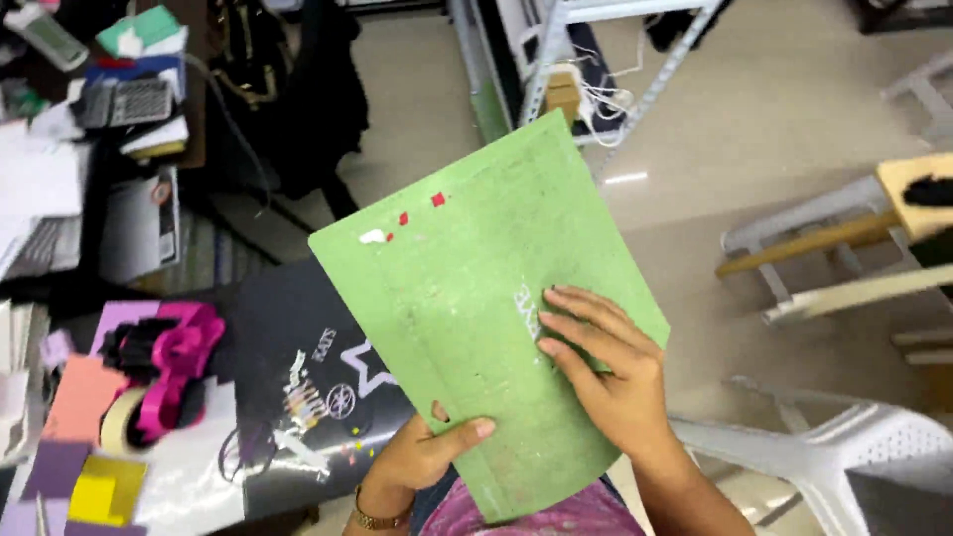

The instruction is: Preparing a cutting mat by placing cardstock and cutouts onto its sticky surface and smoothing them down for machine cutting.

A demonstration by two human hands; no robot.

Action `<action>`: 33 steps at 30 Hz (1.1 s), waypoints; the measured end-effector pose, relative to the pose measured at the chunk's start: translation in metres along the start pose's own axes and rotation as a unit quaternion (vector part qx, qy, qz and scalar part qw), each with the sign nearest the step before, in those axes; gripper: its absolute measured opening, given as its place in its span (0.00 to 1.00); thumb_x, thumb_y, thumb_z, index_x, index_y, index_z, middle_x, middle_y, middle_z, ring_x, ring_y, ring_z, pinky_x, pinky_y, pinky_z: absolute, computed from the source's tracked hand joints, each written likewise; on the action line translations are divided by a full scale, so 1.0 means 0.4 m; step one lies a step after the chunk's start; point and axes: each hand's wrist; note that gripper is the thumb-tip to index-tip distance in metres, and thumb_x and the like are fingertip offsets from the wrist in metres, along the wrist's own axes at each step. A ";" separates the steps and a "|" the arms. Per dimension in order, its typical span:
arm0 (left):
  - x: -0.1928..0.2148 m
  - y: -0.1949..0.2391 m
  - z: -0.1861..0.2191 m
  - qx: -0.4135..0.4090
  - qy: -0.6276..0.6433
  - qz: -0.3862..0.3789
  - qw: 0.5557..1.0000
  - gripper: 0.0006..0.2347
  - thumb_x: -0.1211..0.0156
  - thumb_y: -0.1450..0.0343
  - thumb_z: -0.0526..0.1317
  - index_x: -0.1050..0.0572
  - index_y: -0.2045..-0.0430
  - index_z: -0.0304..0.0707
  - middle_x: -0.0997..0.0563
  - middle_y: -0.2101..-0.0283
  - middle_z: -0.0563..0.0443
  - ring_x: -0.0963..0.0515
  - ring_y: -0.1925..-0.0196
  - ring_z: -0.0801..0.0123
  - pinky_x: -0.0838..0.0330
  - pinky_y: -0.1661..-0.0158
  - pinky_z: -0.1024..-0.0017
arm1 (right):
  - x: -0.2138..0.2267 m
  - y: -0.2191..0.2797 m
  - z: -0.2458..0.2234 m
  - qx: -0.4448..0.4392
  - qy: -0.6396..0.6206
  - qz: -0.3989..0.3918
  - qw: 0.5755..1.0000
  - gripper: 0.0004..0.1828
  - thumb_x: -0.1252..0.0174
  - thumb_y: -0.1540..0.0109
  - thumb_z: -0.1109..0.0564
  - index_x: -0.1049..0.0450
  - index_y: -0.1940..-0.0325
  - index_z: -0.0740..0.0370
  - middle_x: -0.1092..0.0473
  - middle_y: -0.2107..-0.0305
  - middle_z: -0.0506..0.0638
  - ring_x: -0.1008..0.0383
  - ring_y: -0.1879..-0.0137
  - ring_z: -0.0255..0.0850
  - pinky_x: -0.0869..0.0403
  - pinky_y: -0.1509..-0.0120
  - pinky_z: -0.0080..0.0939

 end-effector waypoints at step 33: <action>0.068 -0.055 0.025 0.040 0.009 -0.018 0.999 0.14 0.41 0.27 0.40 0.23 0.49 0.33 0.20 0.42 0.50 0.25 0.37 0.65 0.37 0.32 0.66 | -0.049 -0.047 0.015 -0.020 0.064 0.036 0.997 0.14 0.29 0.43 0.59 0.20 0.55 0.63 0.22 0.55 0.55 0.21 0.45 0.50 0.22 0.36 0.48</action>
Point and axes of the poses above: each hand's wrist, its own y-axis away from the middle knuckle, its own x-axis out of the back of the hand, z = x × y
